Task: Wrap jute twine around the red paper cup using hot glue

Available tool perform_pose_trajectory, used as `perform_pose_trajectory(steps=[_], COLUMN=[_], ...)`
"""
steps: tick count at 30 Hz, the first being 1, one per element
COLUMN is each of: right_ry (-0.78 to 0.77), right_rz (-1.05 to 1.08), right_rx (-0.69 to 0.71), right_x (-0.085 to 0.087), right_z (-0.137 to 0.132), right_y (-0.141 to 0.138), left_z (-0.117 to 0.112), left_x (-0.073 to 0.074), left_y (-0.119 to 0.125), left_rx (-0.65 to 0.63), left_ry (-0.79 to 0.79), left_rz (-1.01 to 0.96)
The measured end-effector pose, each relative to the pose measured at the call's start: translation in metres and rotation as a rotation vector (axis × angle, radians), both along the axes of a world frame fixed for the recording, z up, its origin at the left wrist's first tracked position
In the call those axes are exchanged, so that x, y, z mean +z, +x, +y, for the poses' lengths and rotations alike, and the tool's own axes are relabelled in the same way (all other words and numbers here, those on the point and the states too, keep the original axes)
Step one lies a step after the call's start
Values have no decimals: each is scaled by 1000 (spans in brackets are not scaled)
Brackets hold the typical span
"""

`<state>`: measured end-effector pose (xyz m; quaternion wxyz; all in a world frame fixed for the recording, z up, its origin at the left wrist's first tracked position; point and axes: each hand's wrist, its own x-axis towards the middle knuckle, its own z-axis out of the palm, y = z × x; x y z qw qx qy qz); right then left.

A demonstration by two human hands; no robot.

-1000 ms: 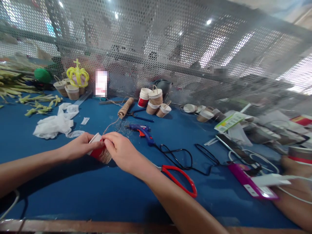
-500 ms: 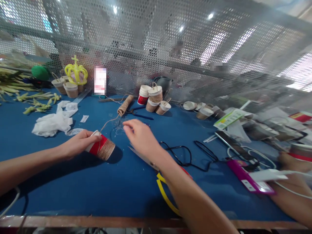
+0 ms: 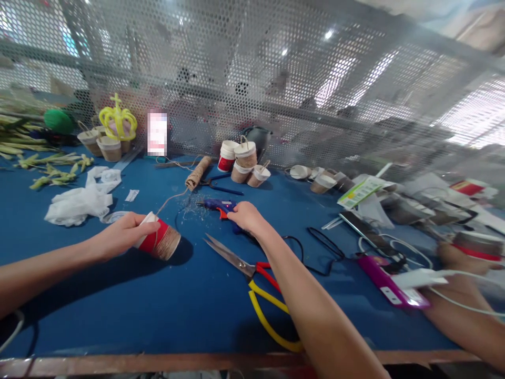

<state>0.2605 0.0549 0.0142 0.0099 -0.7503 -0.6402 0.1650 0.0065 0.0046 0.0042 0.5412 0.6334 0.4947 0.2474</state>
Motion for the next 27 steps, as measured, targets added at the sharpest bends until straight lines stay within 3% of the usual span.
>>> perform_pose_trajectory(steps=[9, 16, 21, 24, 27], right_ry=[173, 319, 216, 122, 100], right_rz=[461, 799, 1219, 1178, 983], right_rx=[-190, -233, -92, 23, 70], right_x=[-3, 29, 44, 40, 36], right_z=[-9, -36, -66, -81, -91], right_y=[0, -4, -15, -22, -26], left_z=[-1, 2, 3, 4, 5], left_x=[3, -2, -4, -4, -4], left_y=[1, -1, -2, -2, -2], left_rx=[-46, -52, -42, -26, -12], left_ry=[-13, -30, -58, -78, -111], left_rz=[-39, -64, -89, -95, -120])
